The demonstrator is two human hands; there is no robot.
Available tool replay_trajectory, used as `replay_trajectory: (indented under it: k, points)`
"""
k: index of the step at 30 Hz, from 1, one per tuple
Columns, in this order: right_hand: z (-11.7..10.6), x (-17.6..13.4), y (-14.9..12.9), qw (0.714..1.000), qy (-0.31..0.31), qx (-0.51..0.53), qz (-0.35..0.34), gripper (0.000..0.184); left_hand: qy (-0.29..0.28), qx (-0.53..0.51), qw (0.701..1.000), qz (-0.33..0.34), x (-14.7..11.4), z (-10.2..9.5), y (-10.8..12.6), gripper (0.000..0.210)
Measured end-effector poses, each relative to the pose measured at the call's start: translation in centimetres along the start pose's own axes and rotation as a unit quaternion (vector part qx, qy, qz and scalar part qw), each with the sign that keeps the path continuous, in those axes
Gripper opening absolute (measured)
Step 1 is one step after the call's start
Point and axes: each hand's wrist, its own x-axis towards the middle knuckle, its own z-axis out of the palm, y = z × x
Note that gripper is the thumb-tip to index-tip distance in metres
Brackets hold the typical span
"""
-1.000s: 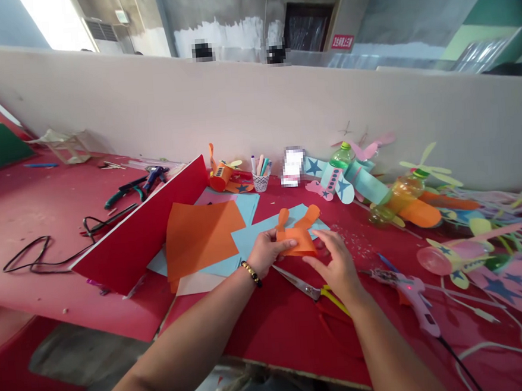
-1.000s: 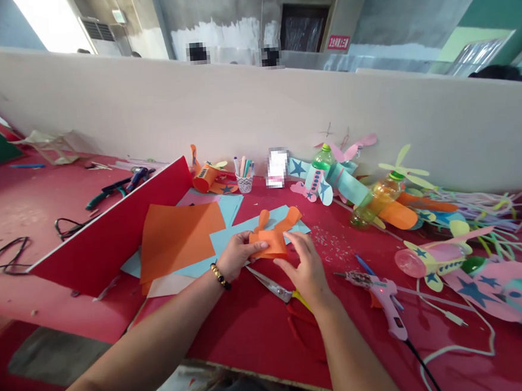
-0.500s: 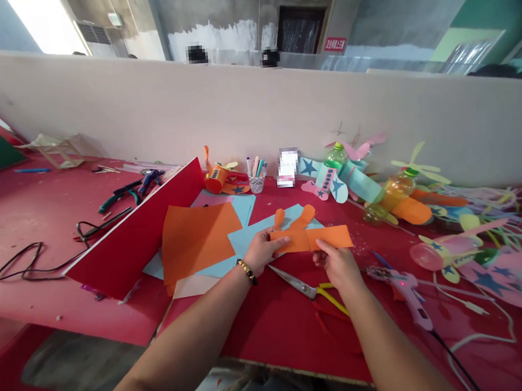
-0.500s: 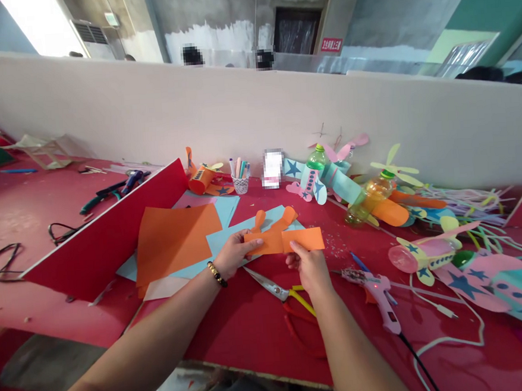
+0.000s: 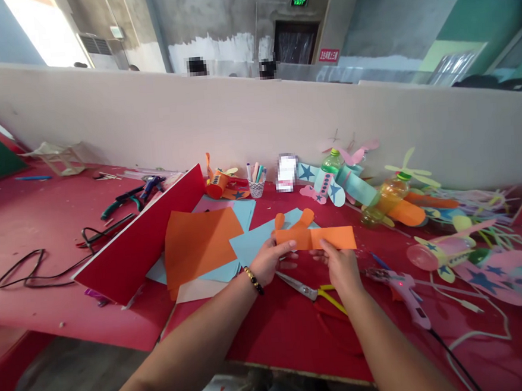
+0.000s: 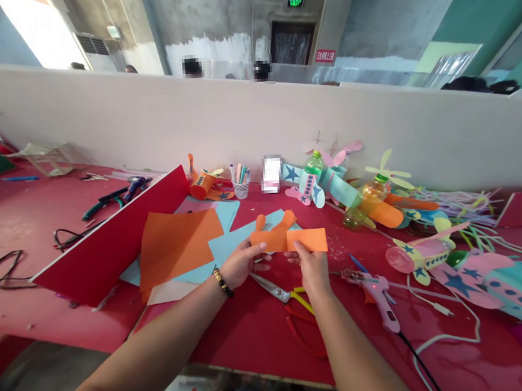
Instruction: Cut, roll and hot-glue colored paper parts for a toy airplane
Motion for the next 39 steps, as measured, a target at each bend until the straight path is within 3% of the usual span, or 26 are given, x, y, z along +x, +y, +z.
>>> replay_trajectory:
  k: [9, 13, 18, 21, 23, 25, 28, 30, 32, 36, 39]
  points:
    - [1.1, -0.4, -1.4, 0.998, -0.042, 0.036, 0.031, 0.035, 0.036, -0.162, 0.984, 0.057, -0.7, 1.1, -0.5, 0.032]
    - [1.7, -0.5, -1.6, 0.998, -0.031, 0.043, 0.024, 0.036, 0.041, -0.166, 0.983, 0.060, -0.7, 1.5, -0.9, 0.031]
    - [2.7, -1.3, -1.7, 0.994, -0.090, 0.028, 0.059, 0.032, 0.093, -0.150, 0.983, 0.043, -0.4, 1.5, -1.3, 0.030]
    - [2.1, -1.9, -2.3, 0.990, -0.119, -0.022, 0.078, 0.030, 0.116, -0.159, 0.979, 0.048, 0.0, 1.0, -1.2, 0.028]
    - [0.5, -2.6, -2.7, 0.982, -0.131, -0.120, 0.062, 0.028, 0.132, -0.163, 0.976, 0.058, 0.2, 0.6, -0.9, 0.027]
    - [-1.9, -3.7, -3.1, 0.943, -0.172, -0.284, 0.022, 0.024, 0.145, -0.167, 0.973, 0.064, 0.5, 0.2, -0.6, 0.026]
    - [-5.7, -5.8, -3.0, 0.825, -0.232, -0.509, -0.085, 0.016, 0.149, -0.172, 0.971, 0.068, 0.7, -0.2, -0.4, 0.024]
    - [-7.5, -7.1, -2.7, 0.761, -0.252, -0.587, -0.114, 0.031, 0.145, -0.179, 0.971, 0.069, 0.9, -0.4, -0.3, 0.024]
    - [-8.2, -7.9, -2.3, 0.726, -0.253, -0.628, -0.120, 0.045, 0.133, -0.191, 0.970, 0.068, 1.0, -0.6, -0.3, 0.023]
    - [-7.8, -8.0, -2.3, 0.709, -0.267, -0.645, -0.104, 0.056, 0.113, -0.209, 0.969, 0.064, 1.1, -0.9, 0.0, 0.020]
    - [-7.9, -7.8, -2.5, 0.748, -0.253, -0.609, -0.071, 0.046, 0.125, -0.220, 0.966, 0.056, 1.0, -1.0, 0.5, 0.017]
